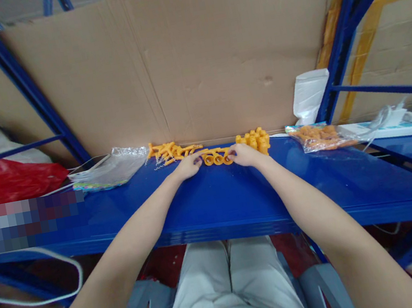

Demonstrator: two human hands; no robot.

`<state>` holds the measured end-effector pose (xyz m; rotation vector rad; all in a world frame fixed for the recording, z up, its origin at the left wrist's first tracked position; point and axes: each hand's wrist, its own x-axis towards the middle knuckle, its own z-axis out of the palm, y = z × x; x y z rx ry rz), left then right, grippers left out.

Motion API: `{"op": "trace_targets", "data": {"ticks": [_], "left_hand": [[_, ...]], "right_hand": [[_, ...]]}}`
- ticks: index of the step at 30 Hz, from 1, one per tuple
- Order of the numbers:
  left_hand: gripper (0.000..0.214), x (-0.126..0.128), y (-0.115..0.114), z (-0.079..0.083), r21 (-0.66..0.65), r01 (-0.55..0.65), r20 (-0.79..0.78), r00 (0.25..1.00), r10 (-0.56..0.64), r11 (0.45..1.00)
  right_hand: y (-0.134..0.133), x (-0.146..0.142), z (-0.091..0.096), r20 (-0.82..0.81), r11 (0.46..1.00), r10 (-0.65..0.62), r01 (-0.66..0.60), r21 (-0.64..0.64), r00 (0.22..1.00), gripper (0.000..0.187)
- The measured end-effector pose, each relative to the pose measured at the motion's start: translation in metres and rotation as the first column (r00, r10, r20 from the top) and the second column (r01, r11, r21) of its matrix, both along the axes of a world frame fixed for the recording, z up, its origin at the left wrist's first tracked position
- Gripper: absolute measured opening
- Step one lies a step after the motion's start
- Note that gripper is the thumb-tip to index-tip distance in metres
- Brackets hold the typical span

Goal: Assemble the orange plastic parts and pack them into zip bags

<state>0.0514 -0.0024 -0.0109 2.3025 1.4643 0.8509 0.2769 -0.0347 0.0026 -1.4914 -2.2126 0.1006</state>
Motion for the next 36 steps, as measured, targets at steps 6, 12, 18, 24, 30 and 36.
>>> {"op": "trace_targets", "data": {"ticks": [6,12,18,24,30,36], "left_hand": [[0.047,-0.028,0.011,0.003,0.114,-0.255,-0.270,0.922,0.277,0.960],[0.048,-0.033,0.009,0.001,-0.019,-0.314,-0.384,0.879,0.283,0.949],[0.041,-0.026,0.013,0.004,0.116,-0.290,-0.348,0.884,0.313,0.950],[0.037,-0.018,0.049,0.014,0.168,-0.222,-0.418,0.866,0.273,0.961],[0.032,0.004,0.087,0.023,0.110,-0.283,-0.308,0.902,0.303,0.953],[0.022,0.019,0.098,0.022,0.023,-0.320,-0.368,0.878,0.306,0.947]], "right_hand": [[-0.005,-0.002,0.003,0.003,1.000,-0.023,0.023,-0.011,1.000,0.021],[-0.002,-0.002,0.001,0.011,1.000,-0.010,0.011,-0.011,1.000,0.020],[-0.003,-0.001,0.000,0.023,1.000,-0.026,0.026,-0.001,0.999,0.020],[-0.005,-0.003,0.001,0.049,0.999,-0.044,0.044,-0.005,0.998,0.020],[-0.009,-0.005,0.004,0.085,0.999,-0.041,0.040,0.013,0.996,0.021],[-0.009,-0.007,0.005,0.107,0.999,-0.038,0.037,0.015,0.994,0.020]]}}
